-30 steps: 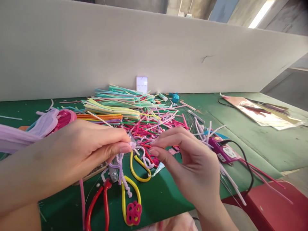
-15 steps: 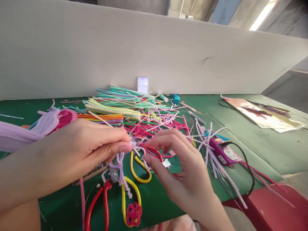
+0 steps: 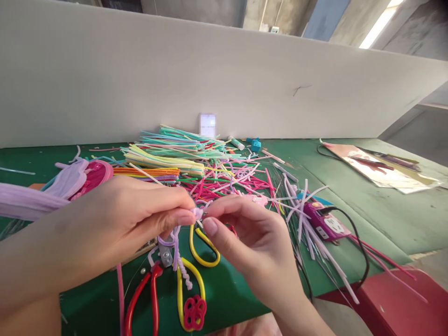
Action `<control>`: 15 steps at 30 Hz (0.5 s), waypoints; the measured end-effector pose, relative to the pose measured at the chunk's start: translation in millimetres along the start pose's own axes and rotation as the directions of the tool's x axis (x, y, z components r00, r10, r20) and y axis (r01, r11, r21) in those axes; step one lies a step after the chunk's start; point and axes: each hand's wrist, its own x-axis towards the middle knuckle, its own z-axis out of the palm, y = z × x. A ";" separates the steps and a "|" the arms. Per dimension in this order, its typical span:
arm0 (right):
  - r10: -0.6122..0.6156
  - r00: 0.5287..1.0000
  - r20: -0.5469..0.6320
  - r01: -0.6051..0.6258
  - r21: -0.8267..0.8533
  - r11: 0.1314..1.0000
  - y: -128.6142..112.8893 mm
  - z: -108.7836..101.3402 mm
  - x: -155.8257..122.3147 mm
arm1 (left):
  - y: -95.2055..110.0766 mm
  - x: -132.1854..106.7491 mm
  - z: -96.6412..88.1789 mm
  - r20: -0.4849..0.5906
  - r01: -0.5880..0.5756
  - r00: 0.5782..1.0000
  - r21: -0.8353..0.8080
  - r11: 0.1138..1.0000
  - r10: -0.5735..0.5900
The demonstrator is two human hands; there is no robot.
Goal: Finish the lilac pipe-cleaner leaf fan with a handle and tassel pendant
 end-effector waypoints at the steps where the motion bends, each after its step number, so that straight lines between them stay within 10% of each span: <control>1: 0.021 1.000 -0.004 -0.021 0.026 0.999 -0.3 0.6 0.4 | 1.1 0.7 -0.3 0.021 -0.033 0.999 -0.001 0.999 0.033; 15: 0.072 0.993 -0.091 -0.052 0.205 0.977 0.5 9.1 5.7 | 6.9 6.2 4.7 0.035 -0.054 0.998 -0.049 0.997 0.055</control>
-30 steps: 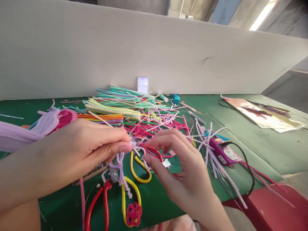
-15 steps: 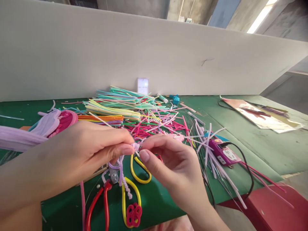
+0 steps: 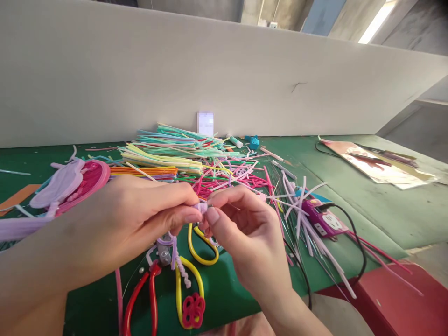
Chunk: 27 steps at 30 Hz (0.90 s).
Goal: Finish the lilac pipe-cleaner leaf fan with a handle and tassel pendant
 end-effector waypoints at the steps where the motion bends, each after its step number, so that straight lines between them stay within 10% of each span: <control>1: -0.002 1.000 -0.013 0.002 0.010 1.000 0.5 0.9 0.6 | -0.1 0.8 0.3 -0.003 0.002 1.000 0.006 1.000 -0.002; 27: -0.036 0.998 0.045 0.028 0.153 0.988 -9.0 -2.7 -6.7 | 13.8 0.1 1.8 -0.132 0.078 0.986 -0.197 0.977 -0.105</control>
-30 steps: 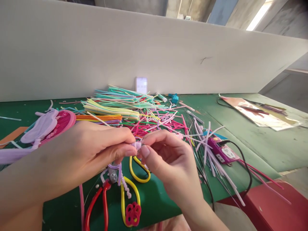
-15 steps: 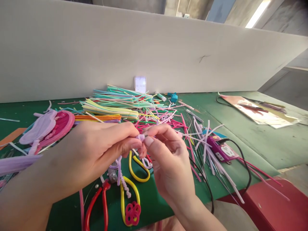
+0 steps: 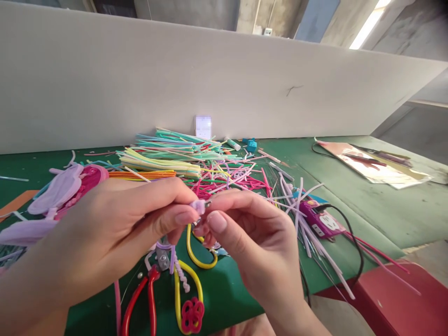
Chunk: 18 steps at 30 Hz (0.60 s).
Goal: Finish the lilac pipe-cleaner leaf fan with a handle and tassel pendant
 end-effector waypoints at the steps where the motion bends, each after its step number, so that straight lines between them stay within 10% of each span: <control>1: 0.002 1.000 -0.001 -0.002 0.015 1.000 -0.1 0.2 1.2 | -0.9 0.4 0.1 0.004 -0.016 1.000 0.006 1.000 0.016; 18: 0.067 0.997 -0.047 -0.053 0.245 0.968 5.0 3.8 12.6 | 7.8 3.2 19.5 -0.138 -0.137 0.973 0.310 0.941 0.187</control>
